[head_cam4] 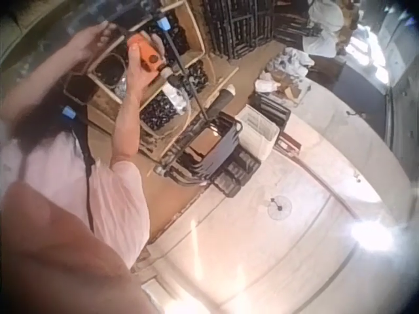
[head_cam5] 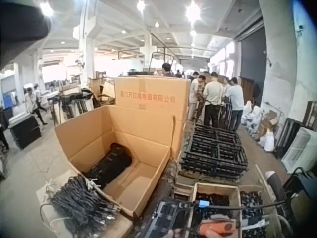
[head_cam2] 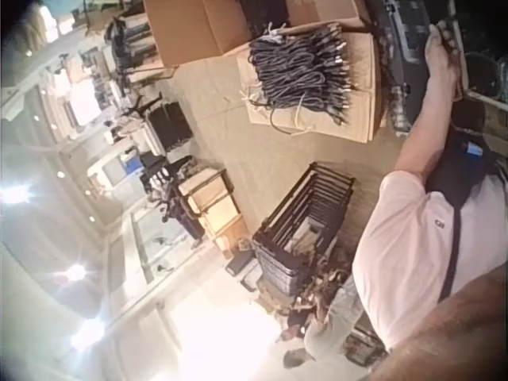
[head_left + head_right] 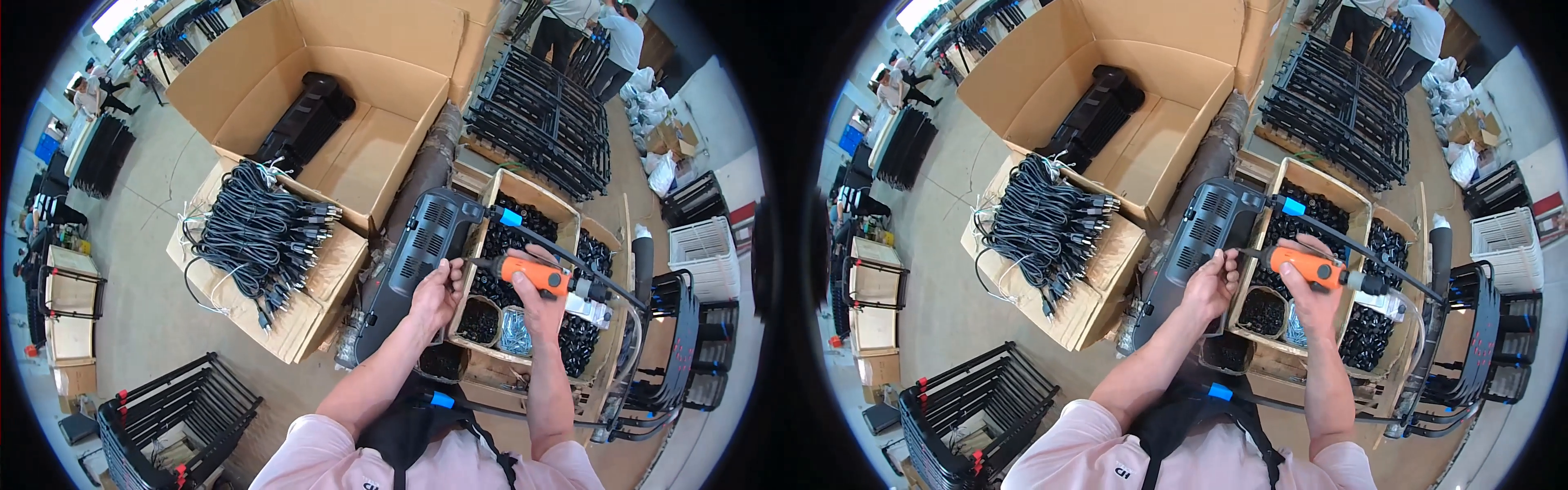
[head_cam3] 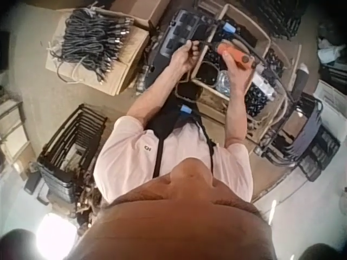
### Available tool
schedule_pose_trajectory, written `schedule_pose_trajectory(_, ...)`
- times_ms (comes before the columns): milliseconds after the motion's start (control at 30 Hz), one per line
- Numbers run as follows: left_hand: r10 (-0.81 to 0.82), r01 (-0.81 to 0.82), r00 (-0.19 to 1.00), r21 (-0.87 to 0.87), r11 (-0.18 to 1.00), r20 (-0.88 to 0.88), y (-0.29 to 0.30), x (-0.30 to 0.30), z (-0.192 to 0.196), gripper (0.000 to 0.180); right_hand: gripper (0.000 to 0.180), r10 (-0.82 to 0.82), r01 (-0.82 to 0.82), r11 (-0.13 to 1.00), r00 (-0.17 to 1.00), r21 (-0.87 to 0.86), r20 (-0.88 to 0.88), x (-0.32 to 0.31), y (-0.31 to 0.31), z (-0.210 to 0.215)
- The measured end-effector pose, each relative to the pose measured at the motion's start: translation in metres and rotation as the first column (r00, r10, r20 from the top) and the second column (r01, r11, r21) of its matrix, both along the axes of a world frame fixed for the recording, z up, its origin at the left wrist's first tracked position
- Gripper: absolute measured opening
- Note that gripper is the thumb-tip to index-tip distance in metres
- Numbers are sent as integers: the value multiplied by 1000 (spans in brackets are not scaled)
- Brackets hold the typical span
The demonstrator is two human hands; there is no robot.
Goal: Assemble components of a metal frame using fasteners and an electric screwdriver.
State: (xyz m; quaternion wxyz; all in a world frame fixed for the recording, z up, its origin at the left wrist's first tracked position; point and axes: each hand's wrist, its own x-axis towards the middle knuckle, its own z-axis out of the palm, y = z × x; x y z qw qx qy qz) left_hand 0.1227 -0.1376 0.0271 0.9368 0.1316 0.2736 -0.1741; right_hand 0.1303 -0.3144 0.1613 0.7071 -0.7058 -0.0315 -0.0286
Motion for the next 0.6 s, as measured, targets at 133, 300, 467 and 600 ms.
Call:
schedule_pose_trajectory(133,56,-46,997,-169,985,58,22,12,0,31,54,55,-56,998,998,-26,-19,13,35,0)
schedule_pose_trajectory(300,101,-91,993,-155,984,57,40,20,-2,31,53,62,-64,997,996,-35,-62,17,58,1)
schedule_pose_trajectory(467,66,-51,991,-136,989,116,50,24,-5,32,54,54,-59,996,995,-67,-78,24,66,2)
schedule_pose_trajectory(600,67,-32,982,-197,980,176,61,27,-9,34,55,83,-88,994,994,-70,-72,32,76,3)
